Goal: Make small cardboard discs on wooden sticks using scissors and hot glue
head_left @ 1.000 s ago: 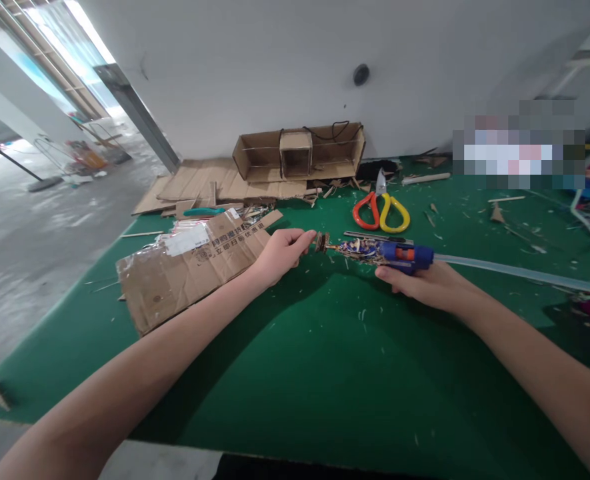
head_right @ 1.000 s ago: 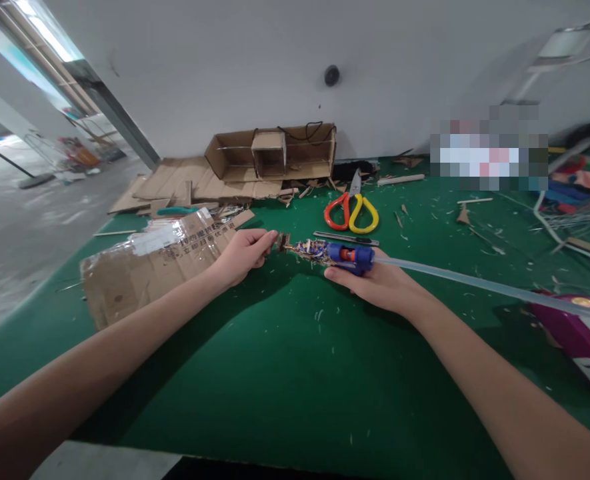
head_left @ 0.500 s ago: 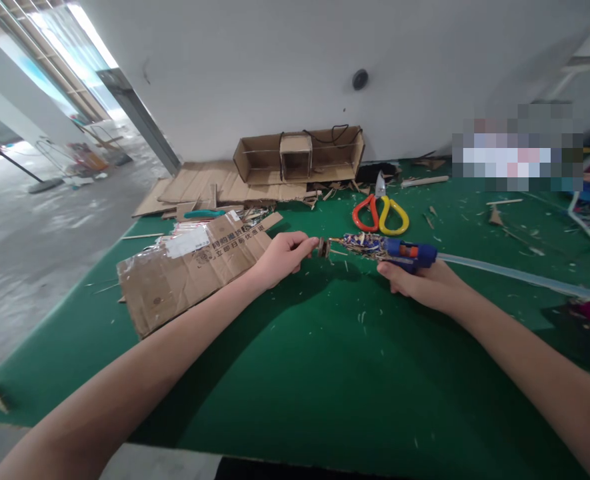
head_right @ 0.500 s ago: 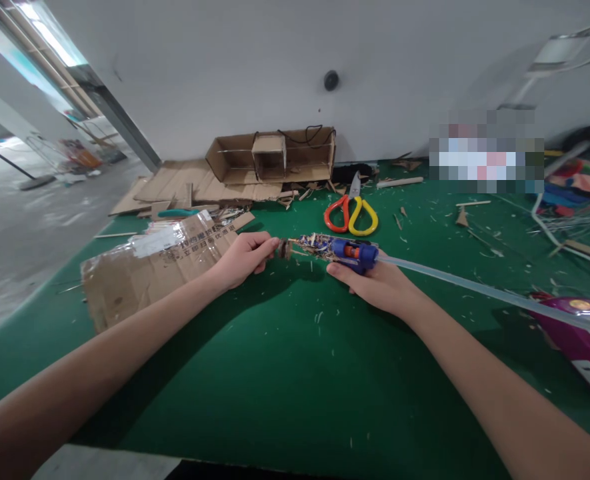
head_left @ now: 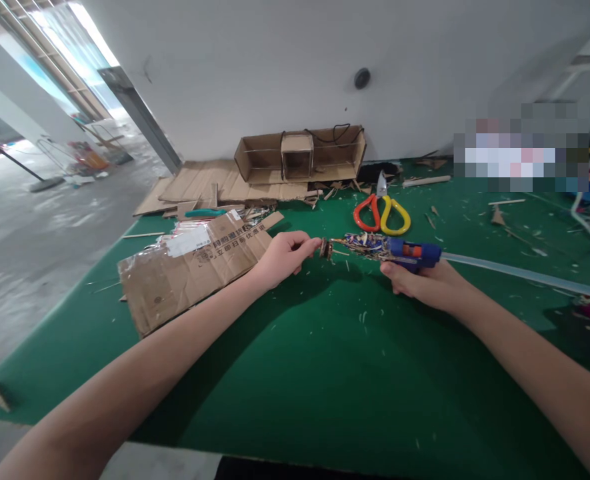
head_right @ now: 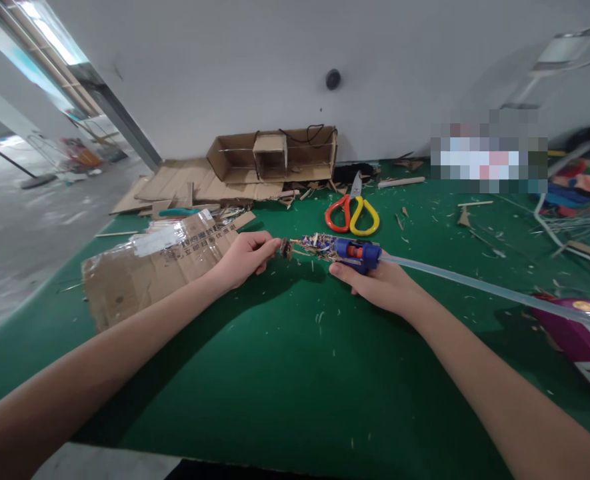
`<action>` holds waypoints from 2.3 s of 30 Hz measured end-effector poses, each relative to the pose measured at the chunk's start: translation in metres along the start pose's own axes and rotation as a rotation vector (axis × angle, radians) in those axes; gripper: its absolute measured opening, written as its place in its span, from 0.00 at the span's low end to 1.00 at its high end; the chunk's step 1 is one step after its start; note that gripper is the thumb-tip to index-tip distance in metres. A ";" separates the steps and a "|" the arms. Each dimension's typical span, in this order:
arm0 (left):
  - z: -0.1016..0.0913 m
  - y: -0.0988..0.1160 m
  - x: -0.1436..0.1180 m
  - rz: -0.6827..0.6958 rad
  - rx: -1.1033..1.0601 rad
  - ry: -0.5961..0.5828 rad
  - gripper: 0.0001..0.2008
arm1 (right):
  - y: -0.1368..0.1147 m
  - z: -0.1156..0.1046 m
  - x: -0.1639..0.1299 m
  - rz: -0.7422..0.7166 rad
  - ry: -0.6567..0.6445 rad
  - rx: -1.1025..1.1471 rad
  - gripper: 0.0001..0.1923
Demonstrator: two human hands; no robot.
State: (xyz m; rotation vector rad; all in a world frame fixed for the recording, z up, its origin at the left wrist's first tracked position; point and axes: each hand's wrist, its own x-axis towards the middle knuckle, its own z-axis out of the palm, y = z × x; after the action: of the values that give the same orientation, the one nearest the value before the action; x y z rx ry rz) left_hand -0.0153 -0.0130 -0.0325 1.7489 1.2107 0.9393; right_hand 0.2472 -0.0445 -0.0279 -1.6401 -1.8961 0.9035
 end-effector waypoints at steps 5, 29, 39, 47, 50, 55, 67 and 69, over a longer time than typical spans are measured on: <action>0.001 -0.002 0.000 -0.025 -0.005 0.040 0.19 | -0.006 -0.003 -0.002 0.081 -0.093 0.033 0.19; 0.000 -0.001 0.001 -0.030 -0.024 0.013 0.19 | -0.006 -0.003 -0.002 0.113 -0.101 0.014 0.17; 0.001 0.000 0.002 -0.054 -0.093 0.019 0.20 | -0.025 -0.008 -0.010 0.066 -0.140 -0.007 0.16; 0.001 0.001 0.001 -0.056 -0.072 0.013 0.21 | -0.018 -0.004 -0.007 0.058 -0.092 -0.012 0.17; 0.000 0.001 0.001 -0.061 -0.080 0.009 0.21 | -0.019 -0.004 -0.007 0.097 -0.080 -0.037 0.17; 0.000 0.000 0.002 -0.088 -0.126 0.027 0.21 | -0.021 -0.006 -0.007 0.054 -0.117 -0.127 0.21; 0.001 0.002 0.002 -0.094 -0.160 0.004 0.21 | -0.016 -0.002 -0.006 0.083 -0.085 -0.024 0.18; 0.001 0.001 0.003 -0.096 -0.150 0.009 0.21 | -0.015 -0.002 -0.006 0.093 -0.093 -0.015 0.18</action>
State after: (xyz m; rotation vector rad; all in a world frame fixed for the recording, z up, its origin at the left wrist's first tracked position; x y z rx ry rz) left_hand -0.0137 -0.0106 -0.0316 1.5569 1.1871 0.9567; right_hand 0.2398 -0.0508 -0.0153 -1.7352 -1.9050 1.0215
